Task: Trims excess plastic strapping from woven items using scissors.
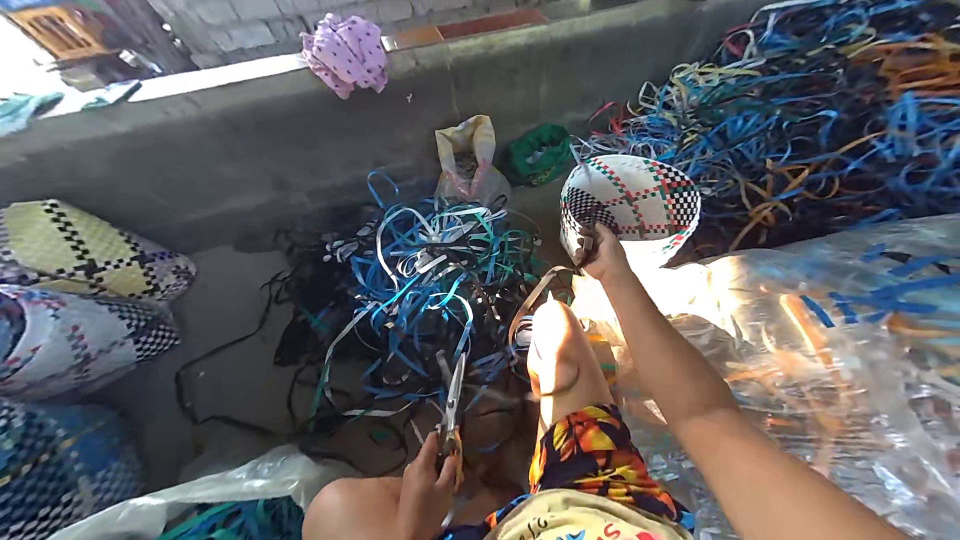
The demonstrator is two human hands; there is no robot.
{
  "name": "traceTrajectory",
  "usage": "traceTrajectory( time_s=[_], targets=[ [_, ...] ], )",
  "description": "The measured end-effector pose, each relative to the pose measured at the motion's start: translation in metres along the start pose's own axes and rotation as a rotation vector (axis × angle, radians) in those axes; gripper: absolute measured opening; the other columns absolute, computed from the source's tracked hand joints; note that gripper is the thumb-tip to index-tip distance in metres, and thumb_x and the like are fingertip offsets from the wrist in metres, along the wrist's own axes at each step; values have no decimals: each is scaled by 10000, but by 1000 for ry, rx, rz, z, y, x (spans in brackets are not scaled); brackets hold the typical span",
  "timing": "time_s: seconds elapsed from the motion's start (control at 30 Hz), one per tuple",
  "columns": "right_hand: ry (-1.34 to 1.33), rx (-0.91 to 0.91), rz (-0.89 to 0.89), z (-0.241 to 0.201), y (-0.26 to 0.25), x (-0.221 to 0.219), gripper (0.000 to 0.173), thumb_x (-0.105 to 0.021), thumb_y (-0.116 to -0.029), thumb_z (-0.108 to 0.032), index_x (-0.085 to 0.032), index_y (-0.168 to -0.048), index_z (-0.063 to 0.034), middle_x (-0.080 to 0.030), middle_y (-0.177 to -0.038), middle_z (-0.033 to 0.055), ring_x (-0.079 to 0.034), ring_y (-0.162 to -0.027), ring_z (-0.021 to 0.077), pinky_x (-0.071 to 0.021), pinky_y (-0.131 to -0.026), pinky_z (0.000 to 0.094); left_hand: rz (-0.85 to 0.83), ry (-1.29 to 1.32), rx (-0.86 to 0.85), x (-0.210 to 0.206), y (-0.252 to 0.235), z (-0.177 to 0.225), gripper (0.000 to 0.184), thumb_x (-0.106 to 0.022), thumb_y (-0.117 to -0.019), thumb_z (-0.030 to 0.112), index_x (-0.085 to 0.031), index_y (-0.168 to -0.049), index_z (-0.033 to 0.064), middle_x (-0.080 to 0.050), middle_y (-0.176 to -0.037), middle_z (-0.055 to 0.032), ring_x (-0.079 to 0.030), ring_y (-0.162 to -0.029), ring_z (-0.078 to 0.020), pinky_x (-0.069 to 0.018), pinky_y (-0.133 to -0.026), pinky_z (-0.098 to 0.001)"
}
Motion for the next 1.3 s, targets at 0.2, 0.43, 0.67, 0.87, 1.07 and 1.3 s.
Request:
traceTrajectory(
  time_s=[0.2,0.43,0.67,0.87,1.07,1.3],
  targets=[
    [140,11,-109,28,34,-38,300,-353,-1095,-114,-533,-1327,-53,-576,-896,66,-594,-664,153,-558,-667,323,88,100,-133,2,4,19,411,-535,-862,107,-636,-1238,-26,-684,-788,-84,-643,-599,-140,-561,-591,-357],
    [424,198,-528,93,131,-93,310,-467,-1046,11,-546,-1345,25,-668,-1082,145,-696,-805,178,-610,-769,356,109,50,-227,2,5,37,410,-571,-842,123,-655,-1208,-43,-714,-874,-128,-682,-728,-184,-562,-679,-397],
    [571,150,-867,129,178,-104,571,-572,-980,15,-393,-1521,-31,-620,-987,89,-615,-686,114,-566,-656,276,21,176,-122,10,10,23,490,-536,-863,155,-579,-1324,-7,-693,-1016,-125,-678,-811,-164,-570,-764,-375],
    [731,29,-1095,143,194,-100,747,-627,-931,10,-256,-1579,-9,-643,-909,51,-638,-697,102,-578,-681,274,-35,197,-111,6,16,16,515,-540,-868,147,-555,-1356,-13,-693,-1074,-148,-687,-916,-196,-563,-844,-406],
    [874,35,-1193,139,195,-105,840,-658,-912,15,-185,-1606,-15,-635,-878,49,-628,-665,92,-573,-659,262,-75,230,-112,3,15,10,506,-523,-886,166,-551,-1356,-22,-697,-1023,-142,-692,-834,-190,-581,-795,-408],
    [977,56,-1156,138,189,-108,729,-664,-934,-23,-299,-1565,14,-652,-879,55,-630,-656,84,-571,-660,248,-110,428,-38,-5,20,11,427,-483,-954,99,-545,-1367,11,-675,-826,-31,-646,-645,-102,-573,-637,-300]
  ],
)
Point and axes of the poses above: each hand's wrist, its own y-axis away from the middle knuckle, its own x-axis out of the back of the hand, z = x × y, the point moved 5 cm from there along -y, towards the middle knuckle
